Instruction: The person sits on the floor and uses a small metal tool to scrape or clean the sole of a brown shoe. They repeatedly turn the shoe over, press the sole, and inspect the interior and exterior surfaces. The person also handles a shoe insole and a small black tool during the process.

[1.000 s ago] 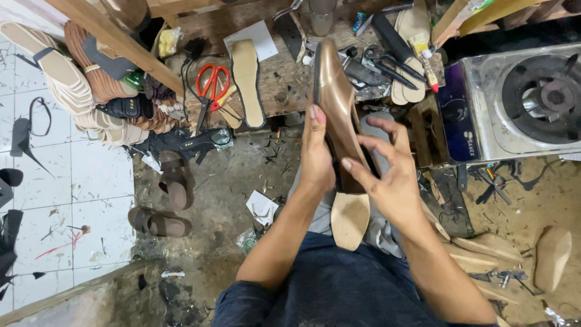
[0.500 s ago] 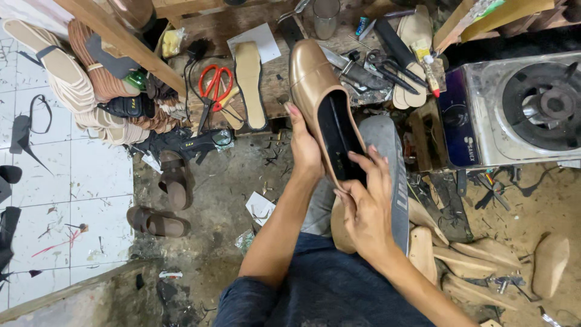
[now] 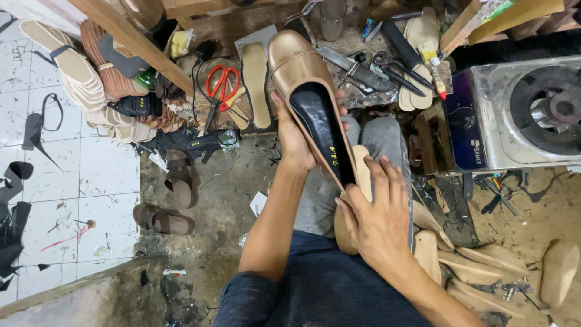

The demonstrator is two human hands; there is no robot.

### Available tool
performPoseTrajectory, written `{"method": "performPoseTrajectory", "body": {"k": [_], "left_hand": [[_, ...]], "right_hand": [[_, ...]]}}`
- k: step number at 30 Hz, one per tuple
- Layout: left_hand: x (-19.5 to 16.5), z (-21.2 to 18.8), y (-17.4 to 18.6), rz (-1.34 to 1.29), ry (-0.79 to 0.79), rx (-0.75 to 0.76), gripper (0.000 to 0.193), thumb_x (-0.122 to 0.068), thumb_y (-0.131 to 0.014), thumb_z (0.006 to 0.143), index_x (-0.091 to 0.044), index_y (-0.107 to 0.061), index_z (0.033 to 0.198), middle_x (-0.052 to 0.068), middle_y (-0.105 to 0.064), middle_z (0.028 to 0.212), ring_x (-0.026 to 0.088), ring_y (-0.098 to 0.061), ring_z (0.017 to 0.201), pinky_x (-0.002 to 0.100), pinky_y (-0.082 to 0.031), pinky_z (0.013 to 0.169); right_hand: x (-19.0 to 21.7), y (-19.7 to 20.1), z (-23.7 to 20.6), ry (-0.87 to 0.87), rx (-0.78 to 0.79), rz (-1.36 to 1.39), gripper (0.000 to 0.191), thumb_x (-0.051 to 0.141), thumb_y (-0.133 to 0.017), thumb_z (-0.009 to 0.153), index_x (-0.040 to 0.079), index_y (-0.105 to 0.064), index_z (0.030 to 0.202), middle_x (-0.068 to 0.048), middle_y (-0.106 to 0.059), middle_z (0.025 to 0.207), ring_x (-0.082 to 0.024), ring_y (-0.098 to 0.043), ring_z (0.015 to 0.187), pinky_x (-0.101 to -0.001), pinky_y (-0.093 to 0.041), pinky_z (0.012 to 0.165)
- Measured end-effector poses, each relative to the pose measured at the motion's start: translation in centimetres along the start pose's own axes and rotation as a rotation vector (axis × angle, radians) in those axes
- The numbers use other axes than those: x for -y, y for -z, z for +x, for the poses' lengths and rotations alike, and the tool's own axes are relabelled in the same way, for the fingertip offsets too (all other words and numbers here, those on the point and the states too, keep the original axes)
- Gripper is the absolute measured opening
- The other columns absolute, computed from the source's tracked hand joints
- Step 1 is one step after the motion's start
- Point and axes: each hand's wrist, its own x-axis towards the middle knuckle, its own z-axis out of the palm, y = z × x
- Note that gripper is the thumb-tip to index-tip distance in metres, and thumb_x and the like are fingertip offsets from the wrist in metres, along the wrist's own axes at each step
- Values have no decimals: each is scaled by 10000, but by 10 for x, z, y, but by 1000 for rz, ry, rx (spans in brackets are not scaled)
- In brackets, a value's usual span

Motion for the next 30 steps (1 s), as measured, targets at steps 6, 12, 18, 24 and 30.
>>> {"method": "performPoseTrajectory", "body": {"k": [6, 12, 18, 24, 30], "left_hand": [[-3, 4, 8, -61, 25, 21, 989, -832, -164, 987, 19, -573, 1282, 220, -711, 1124, 315, -702, 856, 484, -608, 721], [11, -8, 8, 99, 28, 49, 1101, -854, -117, 984, 85, -586, 1316, 215, -708, 1135, 290, -705, 867, 458, -613, 768], [43, -26, -1, 232, 6, -145, 1020, -801, -213, 971, 39, -522, 1458, 200, -659, 1326, 258, -699, 1088, 398, -576, 979], [8, -29, 10, -7, -114, -42, 1045, -823, -237, 978, 89, -496, 1418, 226, -664, 1265, 312, -709, 1034, 439, -593, 938], [-4, -33, 8, -92, -12, 72, 1131, -904, -196, 922, 89, -564, 1319, 226, -696, 1099, 328, -704, 863, 466, -608, 768]], "right_hand": [[0, -2, -2, 10, 37, 17, 286, 185, -772, 853, 44, -660, 1075, -274, -508, 1397, -519, -428, 1365, -637, -341, 1150], [1, 15, 16, -104, -95, 439, 431, 107, -730, 902, 6, -592, 1297, -245, -566, 1413, -438, -574, 1315, -485, -451, 1115], [-24, 12, 72, -71, -260, 337, 365, 13, -657, 1030, -13, -589, 1388, -220, -625, 1402, -396, -637, 1309, -424, -503, 1137], [-19, -12, 49, -102, -127, 394, 511, -31, -650, 906, -10, -571, 1410, -231, -631, 1389, -401, -633, 1265, -415, -497, 1064], [-16, -26, 11, -298, 55, 643, 622, -82, -546, 862, -10, -468, 1475, -198, -620, 1430, -324, -628, 1326, -374, -463, 1106]]}}
